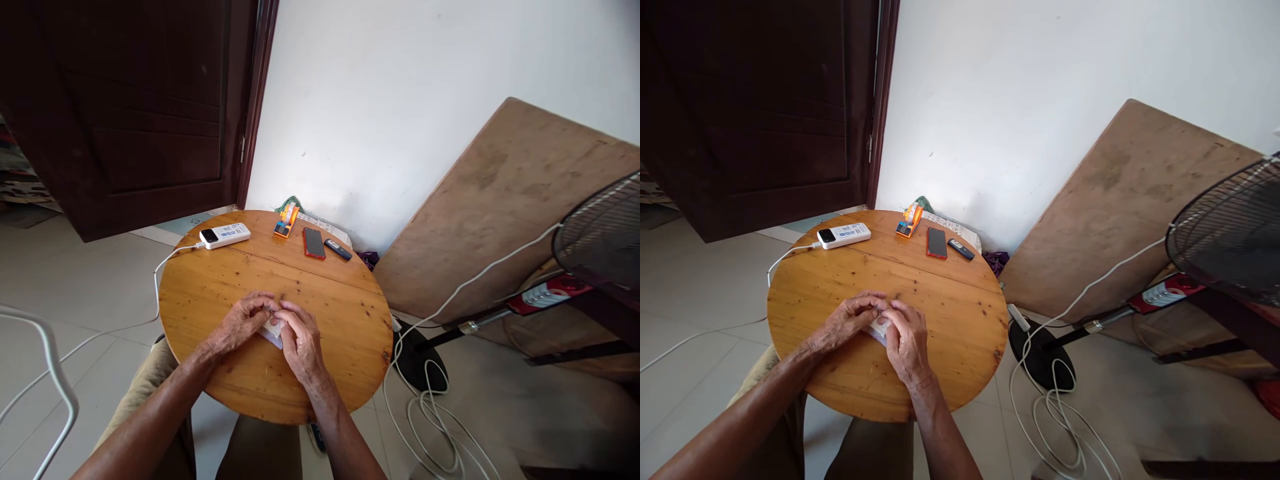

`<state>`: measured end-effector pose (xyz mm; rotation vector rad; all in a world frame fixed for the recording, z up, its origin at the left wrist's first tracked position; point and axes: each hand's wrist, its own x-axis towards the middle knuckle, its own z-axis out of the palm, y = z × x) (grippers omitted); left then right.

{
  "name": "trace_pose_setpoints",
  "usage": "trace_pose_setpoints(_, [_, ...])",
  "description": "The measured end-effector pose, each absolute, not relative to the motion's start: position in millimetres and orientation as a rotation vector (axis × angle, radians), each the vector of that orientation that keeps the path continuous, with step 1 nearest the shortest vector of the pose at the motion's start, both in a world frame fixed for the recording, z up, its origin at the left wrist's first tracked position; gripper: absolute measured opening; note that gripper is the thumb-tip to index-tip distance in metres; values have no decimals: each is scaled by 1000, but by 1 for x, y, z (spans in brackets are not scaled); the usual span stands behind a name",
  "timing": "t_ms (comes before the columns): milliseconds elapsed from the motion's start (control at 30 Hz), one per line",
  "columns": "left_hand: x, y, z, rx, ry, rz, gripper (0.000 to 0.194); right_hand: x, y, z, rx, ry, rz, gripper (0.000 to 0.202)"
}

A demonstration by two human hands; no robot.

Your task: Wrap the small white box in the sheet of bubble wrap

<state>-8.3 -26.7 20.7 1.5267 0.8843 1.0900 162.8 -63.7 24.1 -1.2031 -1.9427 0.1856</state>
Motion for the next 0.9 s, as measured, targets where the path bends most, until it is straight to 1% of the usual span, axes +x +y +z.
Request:
trace_pose_setpoints(100, [-8, -27, 21, 1523, 889, 1095, 22, 163, -64, 22, -1209, -1945, 169, 34])
trace_pose_setpoints(200, [-7, -28, 20, 1481, 920, 1080, 26, 164, -64, 22, -1209, -1861, 195, 28])
trace_pose_setpoints(333, [-8, -29, 22, 1393, 959, 996, 51, 167, -64, 25, -1210, -1720, 261, 19])
trace_pose_setpoints(533, [-9, -30, 28, 1311, 975, 947, 64, 166, -64, 26, -1217, -1681, 314, 16])
trace_pose_setpoints(700, [-9, -29, 28, 1292, 967, 948, 65, 164, -65, 27, -1219, -1705, 348, 17])
trace_pose_setpoints(900, [-9, -27, 21, 1296, 948, 983, 65, 162, -64, 23, -1228, -1754, 374, 24])
